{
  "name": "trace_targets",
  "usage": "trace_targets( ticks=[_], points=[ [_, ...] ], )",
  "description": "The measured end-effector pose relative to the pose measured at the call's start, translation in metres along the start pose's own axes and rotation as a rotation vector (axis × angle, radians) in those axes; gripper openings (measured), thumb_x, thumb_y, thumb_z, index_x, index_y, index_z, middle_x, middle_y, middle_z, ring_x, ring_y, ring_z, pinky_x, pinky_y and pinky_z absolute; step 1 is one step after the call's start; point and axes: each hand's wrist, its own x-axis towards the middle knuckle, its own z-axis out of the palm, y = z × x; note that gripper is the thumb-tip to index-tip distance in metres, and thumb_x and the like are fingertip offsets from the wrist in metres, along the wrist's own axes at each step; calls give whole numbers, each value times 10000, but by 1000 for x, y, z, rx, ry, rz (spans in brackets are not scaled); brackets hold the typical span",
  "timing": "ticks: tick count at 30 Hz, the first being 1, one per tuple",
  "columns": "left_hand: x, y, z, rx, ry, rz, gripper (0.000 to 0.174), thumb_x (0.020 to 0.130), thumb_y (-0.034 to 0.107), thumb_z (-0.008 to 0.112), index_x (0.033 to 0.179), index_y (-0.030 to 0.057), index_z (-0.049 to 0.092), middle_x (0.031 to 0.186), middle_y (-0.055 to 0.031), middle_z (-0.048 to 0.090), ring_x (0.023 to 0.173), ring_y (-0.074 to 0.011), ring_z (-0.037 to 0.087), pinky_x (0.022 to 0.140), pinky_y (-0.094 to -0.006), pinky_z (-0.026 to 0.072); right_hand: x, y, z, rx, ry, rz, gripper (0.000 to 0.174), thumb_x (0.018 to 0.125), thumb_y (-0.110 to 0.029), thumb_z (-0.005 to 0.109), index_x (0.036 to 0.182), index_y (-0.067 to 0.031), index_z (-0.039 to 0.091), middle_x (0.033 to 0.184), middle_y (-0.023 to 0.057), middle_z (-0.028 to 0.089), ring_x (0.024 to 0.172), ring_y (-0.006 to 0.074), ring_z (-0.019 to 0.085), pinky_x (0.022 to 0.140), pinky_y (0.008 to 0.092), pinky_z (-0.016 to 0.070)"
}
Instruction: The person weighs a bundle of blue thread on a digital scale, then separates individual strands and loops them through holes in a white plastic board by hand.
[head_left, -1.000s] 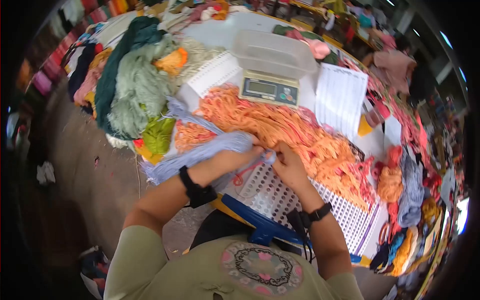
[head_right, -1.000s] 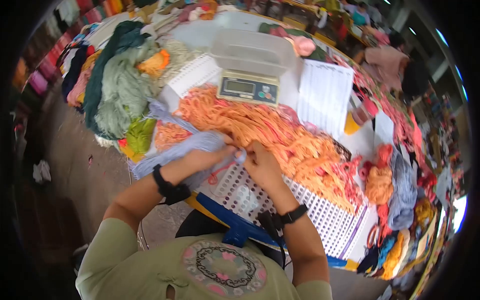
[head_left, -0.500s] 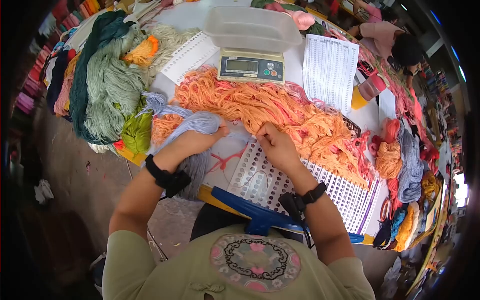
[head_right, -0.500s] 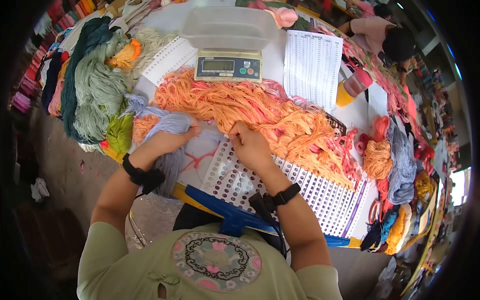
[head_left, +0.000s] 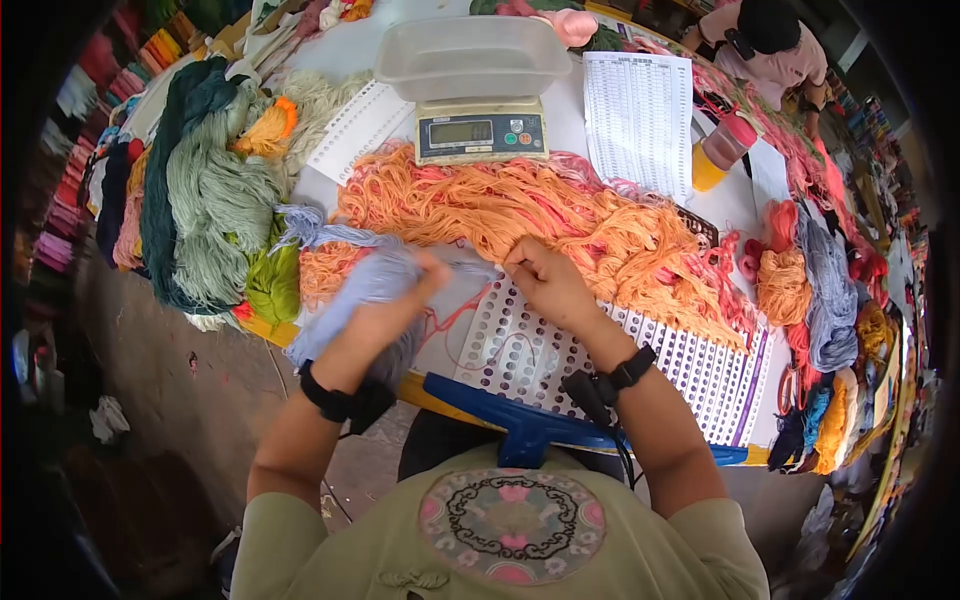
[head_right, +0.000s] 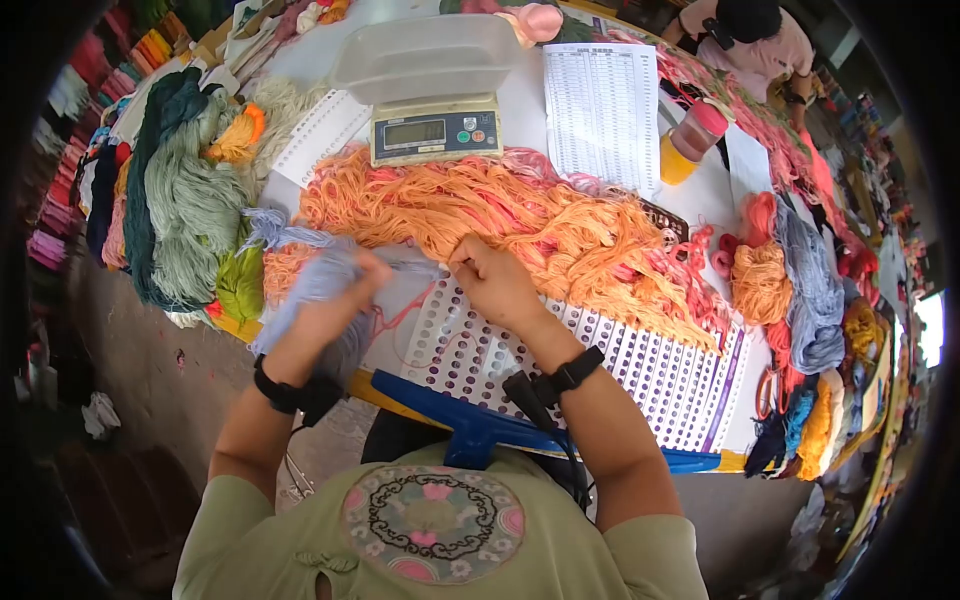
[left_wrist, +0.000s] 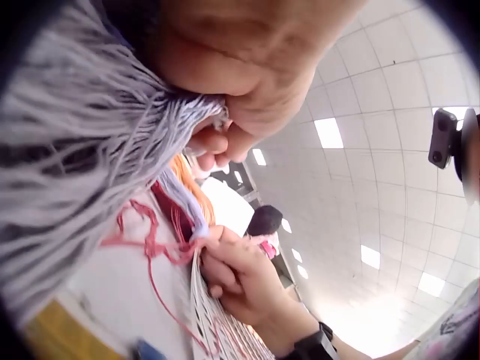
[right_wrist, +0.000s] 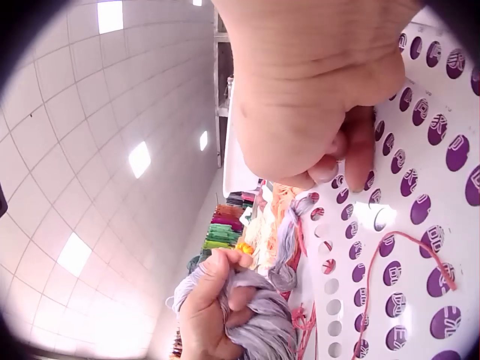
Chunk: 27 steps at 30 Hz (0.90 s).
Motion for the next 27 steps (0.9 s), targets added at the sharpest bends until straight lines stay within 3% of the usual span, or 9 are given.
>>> trace_targets(
  ticks=[3, 7, 10, 12, 16, 18, 23, 25, 27],
  points=[
    [-4, 25, 33, -206, -277, -319, 209, 888, 214, 670, 968, 25, 632, 678, -26, 584, 519, -61, 512, 455, -229, 416, -2, 4, 3, 43, 18, -8, 61, 867, -128, 572, 914, -89, 575, 720, 102, 624, 660, 263, 627, 611, 356, 473],
    [8, 35, 28, -149, -350, -383, 187, 869, 197, 690, 935, 31, 635, 681, -22, 589, 500, -72, 511, 466, -247, 424, -3, 5, 2, 54, 32, -19, 59, 876, -136, 570, 915, -92, 576, 729, 102, 624, 663, 255, 628, 610, 349, 472],
    [12, 20, 3, 88, -415, -163, 132, 865, 159, 683, 905, 39, 644, 692, -27, 611, 521, -98, 548, 487, -273, 446, -4, 4, 2, 39, 41, -31, 53, 874, -128, 565, 914, -95, 576, 741, 99, 630, 668, 259, 631, 612, 351, 474],
    [11, -13, -17, 476, -120, 433, 115, 878, 146, 647, 887, 31, 651, 704, -50, 631, 603, -148, 593, 565, -306, 473, -4, 5, 2, 33, 56, -59, 50, 872, -125, 564, 912, -97, 576, 744, 97, 632, 673, 261, 632, 615, 351, 475],
    [21, -33, -62, 1138, -86, 289, 125, 888, 144, 621, 909, 27, 658, 748, -80, 646, 712, -194, 617, 658, -330, 485, -2, 8, 3, 17, 65, -102, 46, 866, -118, 563, 904, -99, 578, 751, 93, 637, 686, 268, 633, 623, 354, 479],
    [17, -46, -73, 683, 217, 13, 162, 894, 159, 614, 938, 9, 653, 801, -105, 656, 700, -195, 597, 678, -325, 483, -3, 7, 2, 26, 55, -76, 45, 866, -120, 563, 903, -99, 578, 751, 92, 637, 687, 267, 633, 622, 353, 478],
    [0, -2, -59, 208, 418, 25, 201, 906, 177, 621, 1013, 9, 653, 843, -57, 669, 615, -88, 527, 579, -225, 445, -2, 7, 3, 64, 43, -52, 49, 865, -124, 568, 904, -95, 576, 742, 91, 633, 678, 255, 629, 616, 349, 474],
    [-5, 18, -44, -125, 162, -104, 165, 876, 184, 655, 953, 38, 671, 883, -63, 651, 738, -183, 599, 681, -326, 486, -4, 3, 2, 98, 32, -48, 18, 915, -55, 545, 900, -56, 554, 677, -15, 516, 563, 53, 469, 495, 229, 409],
    [-1, 42, -27, -99, -146, -138, 191, 851, 152, 660, 1002, 35, 654, 910, -98, 653, 809, -218, 618, 742, -341, 488, -4, 5, 3, 100, 34, -70, 16, 916, -57, 545, 904, -55, 555, 673, -15, 516, 556, 53, 468, 496, 229, 416]
  ],
)
